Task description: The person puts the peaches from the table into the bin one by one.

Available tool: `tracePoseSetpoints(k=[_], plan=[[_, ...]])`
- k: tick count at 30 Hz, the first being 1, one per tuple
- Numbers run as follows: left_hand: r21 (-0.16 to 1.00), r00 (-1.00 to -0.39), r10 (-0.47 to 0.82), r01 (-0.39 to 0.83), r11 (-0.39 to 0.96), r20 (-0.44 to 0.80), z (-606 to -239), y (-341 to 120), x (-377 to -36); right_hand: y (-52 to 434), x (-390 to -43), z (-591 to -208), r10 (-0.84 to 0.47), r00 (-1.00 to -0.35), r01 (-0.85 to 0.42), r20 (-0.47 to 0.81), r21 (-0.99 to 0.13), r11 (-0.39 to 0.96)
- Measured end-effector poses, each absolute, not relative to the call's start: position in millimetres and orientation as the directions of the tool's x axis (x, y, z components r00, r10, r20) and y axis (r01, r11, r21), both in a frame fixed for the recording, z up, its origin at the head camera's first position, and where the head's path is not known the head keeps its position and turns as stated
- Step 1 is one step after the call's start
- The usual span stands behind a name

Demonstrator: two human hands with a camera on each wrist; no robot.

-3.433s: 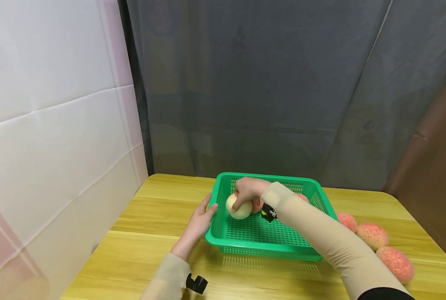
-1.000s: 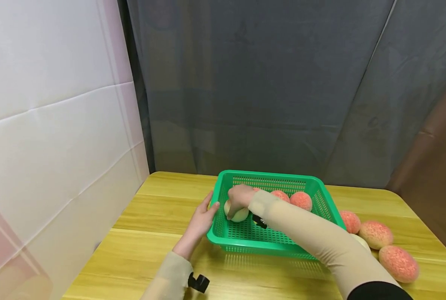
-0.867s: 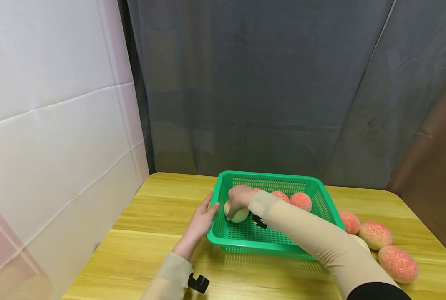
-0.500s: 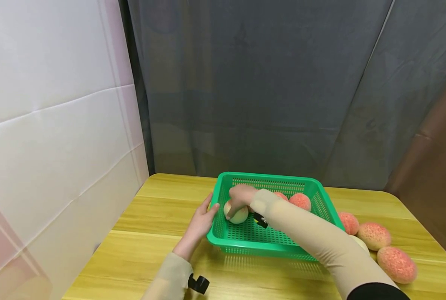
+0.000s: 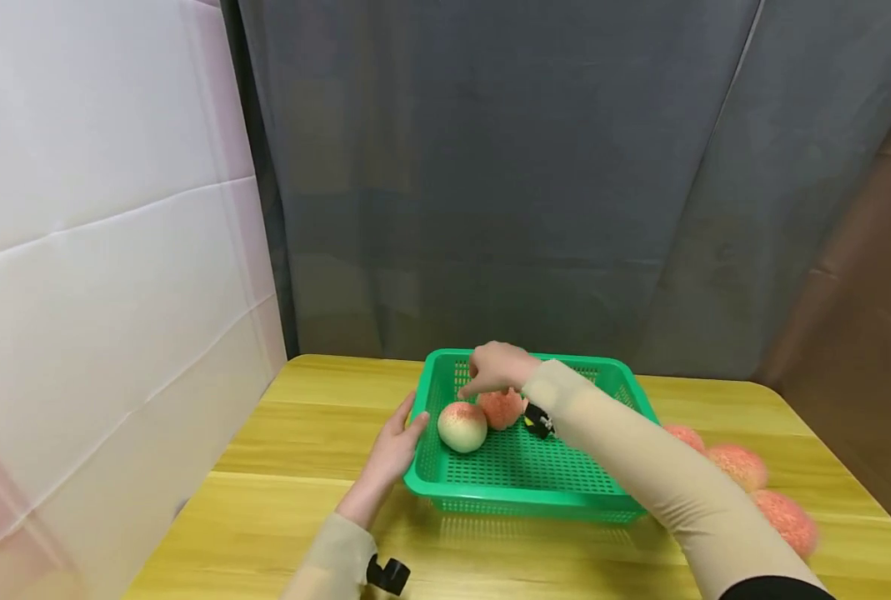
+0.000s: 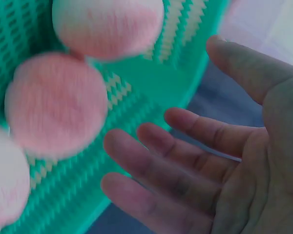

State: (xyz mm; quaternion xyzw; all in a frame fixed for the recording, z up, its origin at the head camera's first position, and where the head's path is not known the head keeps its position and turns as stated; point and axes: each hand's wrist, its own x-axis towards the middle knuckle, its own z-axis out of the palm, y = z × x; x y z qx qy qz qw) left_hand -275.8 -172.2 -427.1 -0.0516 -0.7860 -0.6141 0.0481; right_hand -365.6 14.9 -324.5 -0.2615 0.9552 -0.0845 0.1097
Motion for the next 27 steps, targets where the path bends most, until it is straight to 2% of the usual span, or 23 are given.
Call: tracePoseSetpoints(k=[10, 15, 27], plan=[[0.959, -0.989, 0.024, 0.145, 0.245, 0.143, -428.2, -174.3, -283.1, 96.1, -363.2, -278.8, -0.502, -0.856, -0.411, -0.124, -0.425, 0.806], [0.96, -0.99, 0.035, 0.141, 0.241, 0.137, -426.0, -175.7, -284.1, 138.5, -356.8, -273.5, -0.451, -0.886, -0.363, -0.107, -0.444, 0.819], [0.958, -0.993, 0.036, 0.12, 0.261, 0.115, -423.2, -192.2, -278.5, 225.7, -333.0, -292.0, -0.339, -0.938, -0.274, -0.076, -0.439, 0.856]])
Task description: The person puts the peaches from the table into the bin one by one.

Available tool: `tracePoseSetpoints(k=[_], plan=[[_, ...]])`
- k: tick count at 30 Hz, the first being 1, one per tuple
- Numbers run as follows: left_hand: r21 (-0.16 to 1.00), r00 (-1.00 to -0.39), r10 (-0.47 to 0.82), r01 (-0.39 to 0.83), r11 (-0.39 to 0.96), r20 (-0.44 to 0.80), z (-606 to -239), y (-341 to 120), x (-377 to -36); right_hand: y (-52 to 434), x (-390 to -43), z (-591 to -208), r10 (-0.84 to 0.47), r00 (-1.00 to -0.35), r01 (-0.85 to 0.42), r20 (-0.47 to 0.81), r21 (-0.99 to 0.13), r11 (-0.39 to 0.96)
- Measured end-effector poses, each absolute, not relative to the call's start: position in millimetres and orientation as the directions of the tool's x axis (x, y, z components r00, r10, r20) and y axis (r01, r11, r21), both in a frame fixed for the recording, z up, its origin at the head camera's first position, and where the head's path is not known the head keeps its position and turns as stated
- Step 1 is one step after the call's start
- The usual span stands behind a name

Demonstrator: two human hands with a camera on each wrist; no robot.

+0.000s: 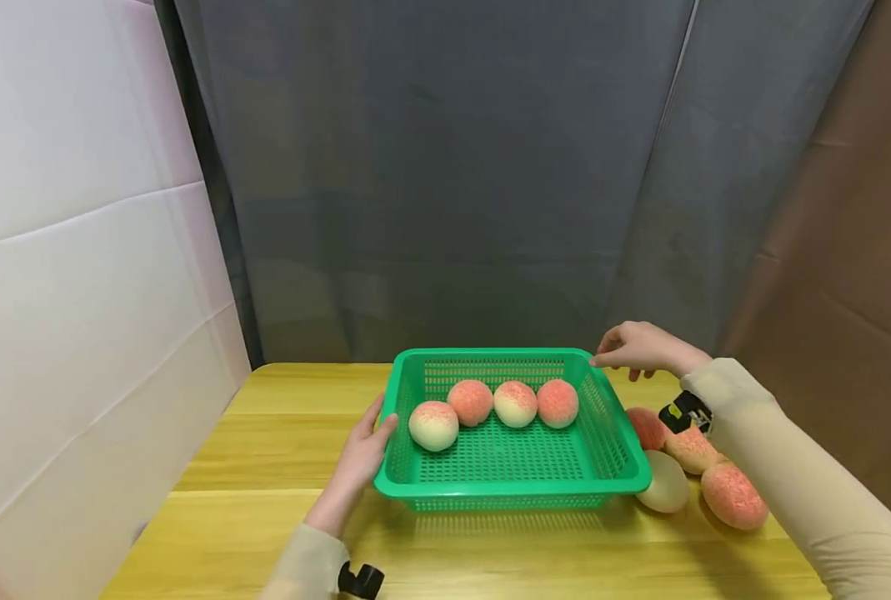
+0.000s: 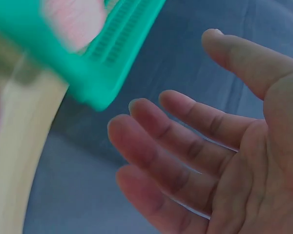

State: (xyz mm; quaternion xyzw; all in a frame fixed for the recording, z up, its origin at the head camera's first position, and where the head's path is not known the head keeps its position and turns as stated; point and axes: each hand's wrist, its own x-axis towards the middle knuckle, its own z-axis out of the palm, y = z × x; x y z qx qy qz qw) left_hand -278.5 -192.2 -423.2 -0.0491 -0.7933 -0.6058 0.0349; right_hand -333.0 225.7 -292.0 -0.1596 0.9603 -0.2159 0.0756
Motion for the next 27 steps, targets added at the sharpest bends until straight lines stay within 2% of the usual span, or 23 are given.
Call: tracePoseSetpoints(k=[8, 12, 19, 27], plan=[[0.961, -0.994, 0.029, 0.106, 0.254, 0.102, -415.1, -206.3, -277.2, 277.1, -321.8, -317.7, -0.299, -0.954, -0.271, -0.033, -0.337, 0.902], [0.962, -0.996, 0.023, 0.09, 0.257, 0.087, -411.7, -212.2, -276.2, 295.3, -317.9, -333.9, -0.297, -0.946, -0.236, -0.13, -0.352, 0.906], [0.957, -0.997, 0.014, 0.078, 0.278, 0.078, -410.7, -219.9, -270.1, 305.1, -314.1, -352.2, -0.217, -0.906, -0.052, -0.362, -0.415, 0.908], [0.961, -0.998, 0.016, 0.07, 0.268, 0.068, -413.7, -222.3, -266.0, 299.5, -313.9, -362.6, -0.183, -0.889, 0.005, -0.42, -0.408, 0.913]])
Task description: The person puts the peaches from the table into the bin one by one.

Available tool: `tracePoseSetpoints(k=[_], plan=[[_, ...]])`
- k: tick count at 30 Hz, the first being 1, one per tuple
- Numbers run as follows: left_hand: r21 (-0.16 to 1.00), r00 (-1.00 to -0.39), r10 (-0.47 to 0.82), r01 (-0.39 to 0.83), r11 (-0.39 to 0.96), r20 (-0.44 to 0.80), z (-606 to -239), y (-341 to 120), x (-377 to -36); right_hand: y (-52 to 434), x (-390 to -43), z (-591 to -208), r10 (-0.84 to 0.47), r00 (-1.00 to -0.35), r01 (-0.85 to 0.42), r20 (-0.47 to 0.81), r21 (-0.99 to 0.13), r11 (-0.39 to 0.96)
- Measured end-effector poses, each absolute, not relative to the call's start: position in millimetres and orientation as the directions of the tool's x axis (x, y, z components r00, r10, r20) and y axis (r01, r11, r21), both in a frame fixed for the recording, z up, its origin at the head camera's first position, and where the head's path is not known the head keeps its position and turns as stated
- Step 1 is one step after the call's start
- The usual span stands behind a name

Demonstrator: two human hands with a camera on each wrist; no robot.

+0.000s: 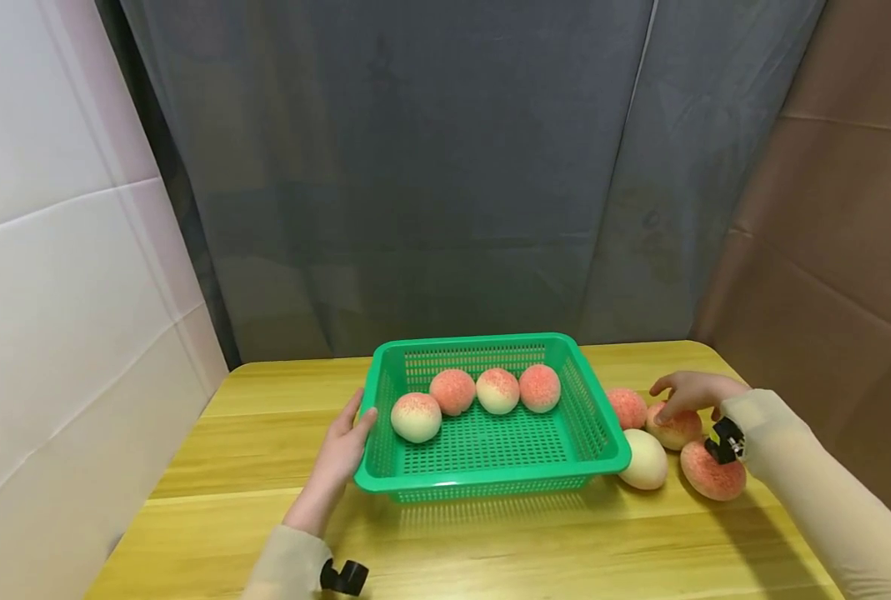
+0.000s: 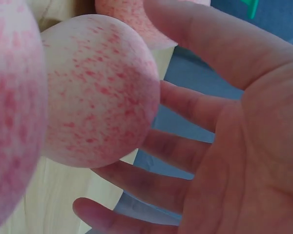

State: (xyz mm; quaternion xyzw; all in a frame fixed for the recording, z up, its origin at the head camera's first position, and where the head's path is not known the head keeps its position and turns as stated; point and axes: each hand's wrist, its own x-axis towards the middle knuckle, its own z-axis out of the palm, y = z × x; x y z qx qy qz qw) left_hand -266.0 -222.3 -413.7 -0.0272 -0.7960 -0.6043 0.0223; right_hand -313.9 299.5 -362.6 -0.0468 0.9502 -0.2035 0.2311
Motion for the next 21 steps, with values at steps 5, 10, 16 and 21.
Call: tracePoseSetpoints(k=[5, 10, 16, 21], plan=[[0.963, -0.997, 0.016, 0.077, 0.259, 0.076, -414.1, -222.0, -265.9, 298.0, -315.6, -366.5, -0.174, -0.889, 0.011, -0.424, -0.4, 0.917], [0.963, -0.997, 0.017, 0.079, 0.259, 0.077, -415.0, -220.9, -265.8, 301.0, -315.6, -368.8, -0.182, -0.884, 0.021, -0.43, -0.426, 0.904], [0.959, -0.997, 0.013, 0.081, 0.272, 0.081, -415.5, -220.7, -265.8, 302.7, -316.2, -369.6, -0.144, -0.888, 0.055, -0.436, -0.413, 0.909], [0.958, -0.996, 0.013, 0.083, 0.276, 0.083, -415.4, -221.6, -265.6, 303.3, -315.5, -371.8, -0.135, -0.889, 0.07, -0.438, -0.421, 0.904]])
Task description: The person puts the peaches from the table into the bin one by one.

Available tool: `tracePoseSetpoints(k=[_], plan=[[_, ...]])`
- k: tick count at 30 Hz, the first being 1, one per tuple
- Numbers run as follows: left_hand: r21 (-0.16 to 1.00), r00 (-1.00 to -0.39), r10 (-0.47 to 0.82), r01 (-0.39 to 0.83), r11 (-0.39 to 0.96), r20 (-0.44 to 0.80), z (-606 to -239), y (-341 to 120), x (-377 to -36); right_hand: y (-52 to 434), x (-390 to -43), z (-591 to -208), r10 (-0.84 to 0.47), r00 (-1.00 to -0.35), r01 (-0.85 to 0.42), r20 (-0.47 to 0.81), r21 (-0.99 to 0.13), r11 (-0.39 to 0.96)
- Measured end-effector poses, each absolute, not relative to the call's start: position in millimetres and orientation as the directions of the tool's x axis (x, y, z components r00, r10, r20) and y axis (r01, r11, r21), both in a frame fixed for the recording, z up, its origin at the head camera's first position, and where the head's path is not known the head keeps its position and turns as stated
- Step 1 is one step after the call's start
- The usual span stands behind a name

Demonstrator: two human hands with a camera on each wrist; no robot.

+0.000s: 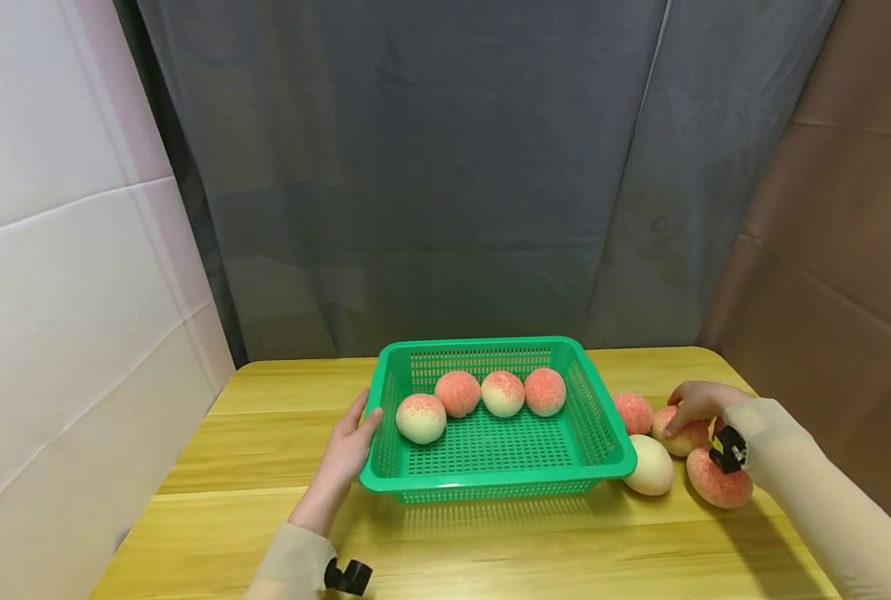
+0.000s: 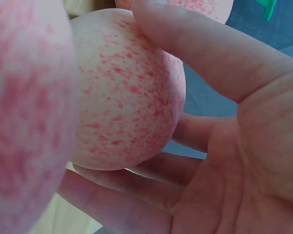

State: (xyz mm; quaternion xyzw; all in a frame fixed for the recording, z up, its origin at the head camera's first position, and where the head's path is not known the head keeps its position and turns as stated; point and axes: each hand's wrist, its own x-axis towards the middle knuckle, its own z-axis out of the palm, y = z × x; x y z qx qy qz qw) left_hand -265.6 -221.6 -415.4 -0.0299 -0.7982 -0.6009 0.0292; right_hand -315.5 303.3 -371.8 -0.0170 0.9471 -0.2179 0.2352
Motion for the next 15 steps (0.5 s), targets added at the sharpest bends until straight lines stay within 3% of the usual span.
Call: tracePoseSetpoints(k=[15], plan=[[0.953, -0.996, 0.02, 0.084, 0.29, 0.082, -414.2, -221.8, -265.4, 304.5, -315.1, -371.5, -0.148, -0.881, 0.081, -0.449, -0.452, 0.888]])
